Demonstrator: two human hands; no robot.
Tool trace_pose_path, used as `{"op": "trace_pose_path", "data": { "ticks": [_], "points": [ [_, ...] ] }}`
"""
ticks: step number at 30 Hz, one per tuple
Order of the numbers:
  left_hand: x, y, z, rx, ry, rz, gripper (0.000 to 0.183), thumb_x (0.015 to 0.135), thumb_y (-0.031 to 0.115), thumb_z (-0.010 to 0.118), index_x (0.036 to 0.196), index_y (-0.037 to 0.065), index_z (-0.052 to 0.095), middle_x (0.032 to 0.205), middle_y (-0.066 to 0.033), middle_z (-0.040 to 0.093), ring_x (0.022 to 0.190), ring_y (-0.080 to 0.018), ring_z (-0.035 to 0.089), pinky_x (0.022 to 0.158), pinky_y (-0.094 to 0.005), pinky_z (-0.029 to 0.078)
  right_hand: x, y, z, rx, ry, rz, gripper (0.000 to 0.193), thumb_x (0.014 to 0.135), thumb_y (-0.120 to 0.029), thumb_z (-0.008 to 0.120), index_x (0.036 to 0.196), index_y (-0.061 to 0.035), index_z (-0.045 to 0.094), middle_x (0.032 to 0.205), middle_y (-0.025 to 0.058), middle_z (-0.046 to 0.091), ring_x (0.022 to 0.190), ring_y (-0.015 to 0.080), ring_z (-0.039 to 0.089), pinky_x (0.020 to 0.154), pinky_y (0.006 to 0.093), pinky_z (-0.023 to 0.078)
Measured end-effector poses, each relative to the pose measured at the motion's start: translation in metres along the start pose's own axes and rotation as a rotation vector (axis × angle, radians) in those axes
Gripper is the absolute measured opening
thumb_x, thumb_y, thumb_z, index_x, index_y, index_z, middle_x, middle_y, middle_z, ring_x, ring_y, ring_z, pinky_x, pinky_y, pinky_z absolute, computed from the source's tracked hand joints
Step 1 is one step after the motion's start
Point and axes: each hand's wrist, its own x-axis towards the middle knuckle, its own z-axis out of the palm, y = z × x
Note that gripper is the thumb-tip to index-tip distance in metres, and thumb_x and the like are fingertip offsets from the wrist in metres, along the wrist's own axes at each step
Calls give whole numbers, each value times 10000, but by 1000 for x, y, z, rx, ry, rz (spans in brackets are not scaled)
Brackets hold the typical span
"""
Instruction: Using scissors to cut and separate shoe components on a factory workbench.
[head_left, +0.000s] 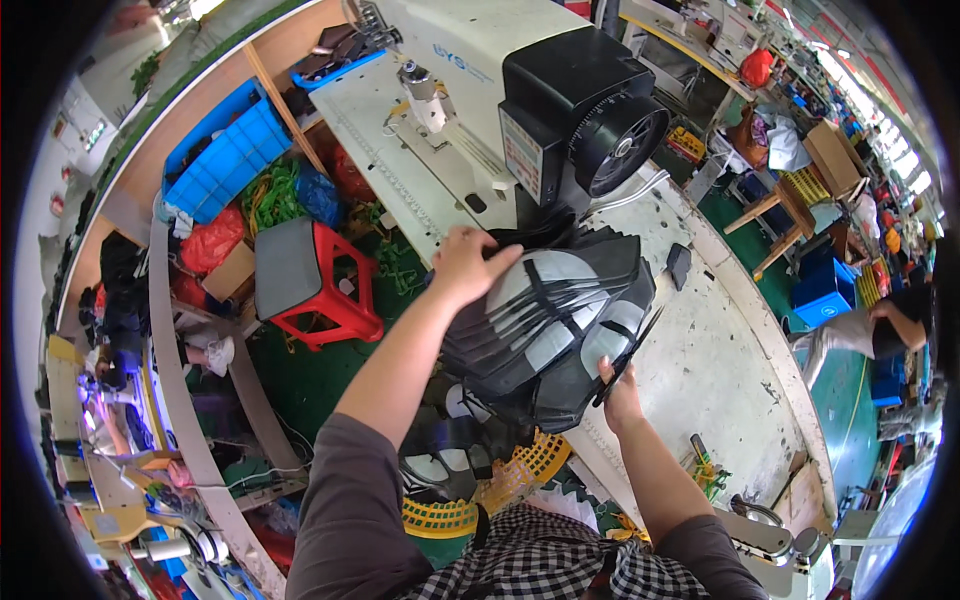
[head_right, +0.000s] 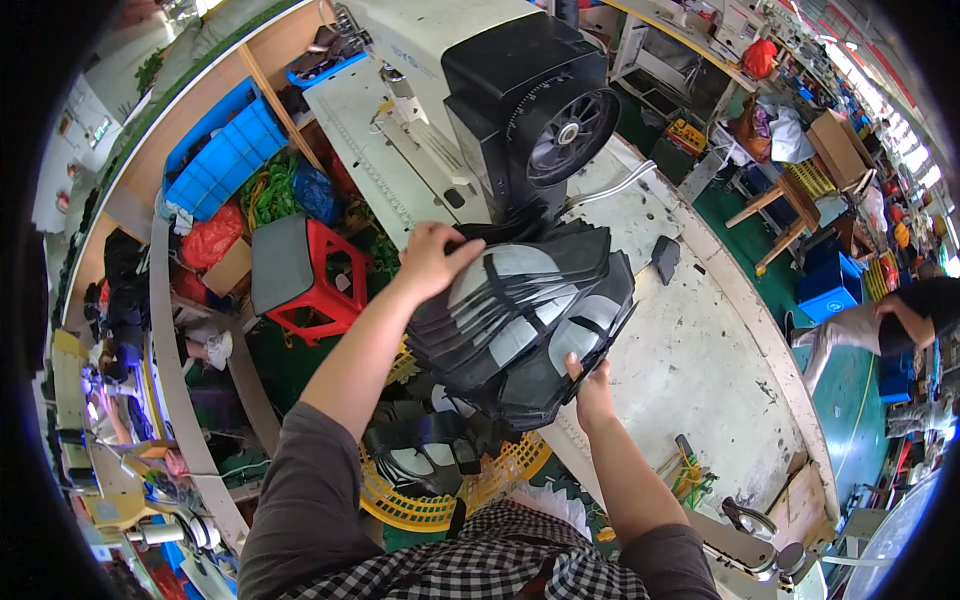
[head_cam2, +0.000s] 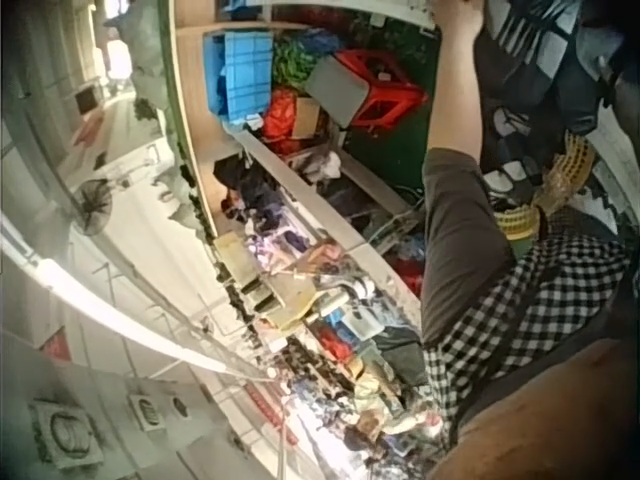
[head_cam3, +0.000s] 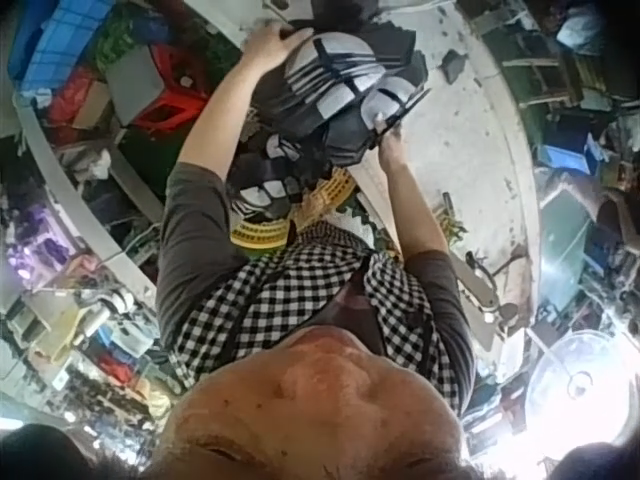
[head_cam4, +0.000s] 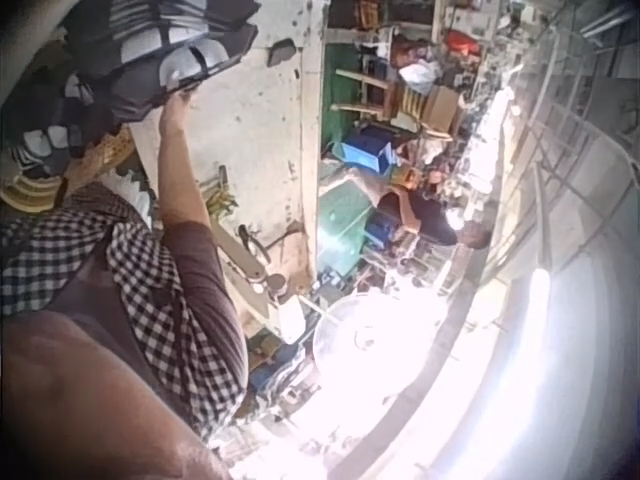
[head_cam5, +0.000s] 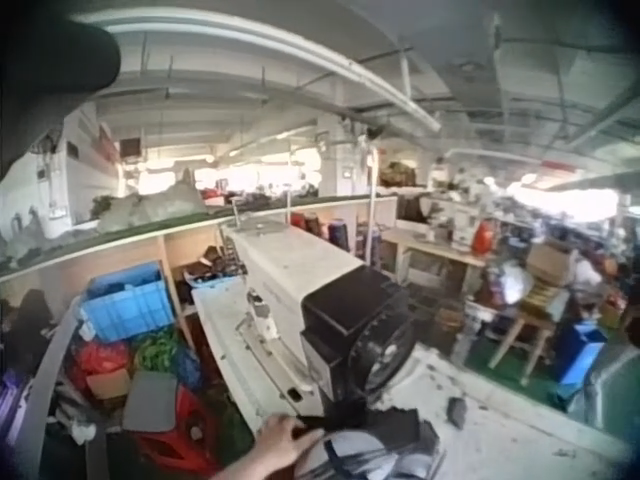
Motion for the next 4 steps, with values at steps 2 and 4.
{"op": "trace_pose_path", "data": {
  "ticks": [2,4],
  "points": [
    [34,-42,10,-296,103,-26,586,807,581,529,1137,99,563,1204,-205,464,1137,-348,464,966,-497,328,3,7,1,-69,-31,74,809,746,-401,736,1279,13,290,1253,161,444,1184,280,406,1026,374,300],
    [63,-64,22,-381,-72,-193,730,812,644,456,1322,124,412,1384,-188,356,1254,-325,392,1031,-474,275,6,8,-3,-88,-30,104,823,740,-408,739,1287,9,288,1271,162,433,1211,278,381,1039,385,283]
  ]
}}
